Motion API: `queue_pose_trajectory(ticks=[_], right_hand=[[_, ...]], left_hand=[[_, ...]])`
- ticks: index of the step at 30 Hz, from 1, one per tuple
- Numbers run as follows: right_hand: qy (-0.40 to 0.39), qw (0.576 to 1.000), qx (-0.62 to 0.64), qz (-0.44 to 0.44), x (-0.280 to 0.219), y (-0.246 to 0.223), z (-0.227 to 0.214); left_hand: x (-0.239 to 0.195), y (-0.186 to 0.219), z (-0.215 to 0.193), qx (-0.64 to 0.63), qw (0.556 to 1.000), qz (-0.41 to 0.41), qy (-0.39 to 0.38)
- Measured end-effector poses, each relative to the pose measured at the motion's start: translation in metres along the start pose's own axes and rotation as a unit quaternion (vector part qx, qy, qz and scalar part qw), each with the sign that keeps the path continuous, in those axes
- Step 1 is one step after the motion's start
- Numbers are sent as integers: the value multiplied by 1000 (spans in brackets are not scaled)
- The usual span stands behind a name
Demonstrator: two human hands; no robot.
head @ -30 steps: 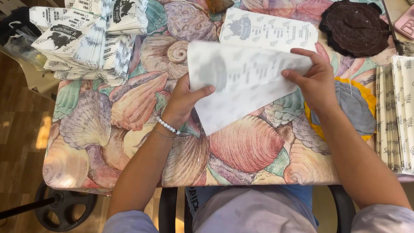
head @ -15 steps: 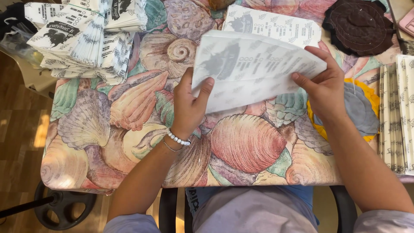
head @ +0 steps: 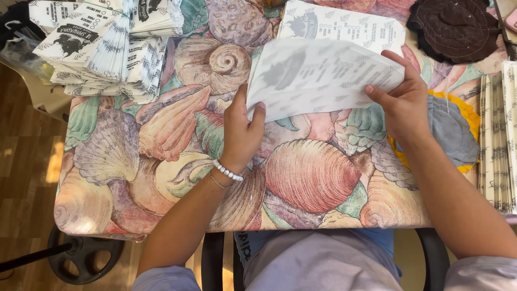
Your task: Folding printed paper liners into a triangular shape and stacking them on a table.
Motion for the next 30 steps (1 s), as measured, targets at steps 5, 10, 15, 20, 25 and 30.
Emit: queue_pose_trajectory(ticks=[5,10,15,20,25,30], right_hand=[[8,997,-59,-45,-3,-10,2],[10,1000,13,7,-4,3,7],[1,998,-30,-54,-8,-12,8],[11,996,-52,-73,-4,-6,2],[-9,999,2,-54,-8,-23,12],[-2,1000,-15,15,-9,-6,15]], left_hand=[[1,3,-2,-21,999,8,35],[-3,-7,6,-24,999,11,43],[2,0,-4,-22,997,-11,77],[6,0,-4,-58,997,-7,53],[11,7,-10,-115,992,-33,34],[8,6,-7,-67,996,-29,49]])
Point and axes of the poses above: each hand's wrist, its own x-axis towards the middle knuckle, its own z-axis out of the palm, y = z × x, the point moved 7 cm from there along x, towards the middle knuckle, and after that the axes turned 4 degrees about y, right-handed, at the moved point
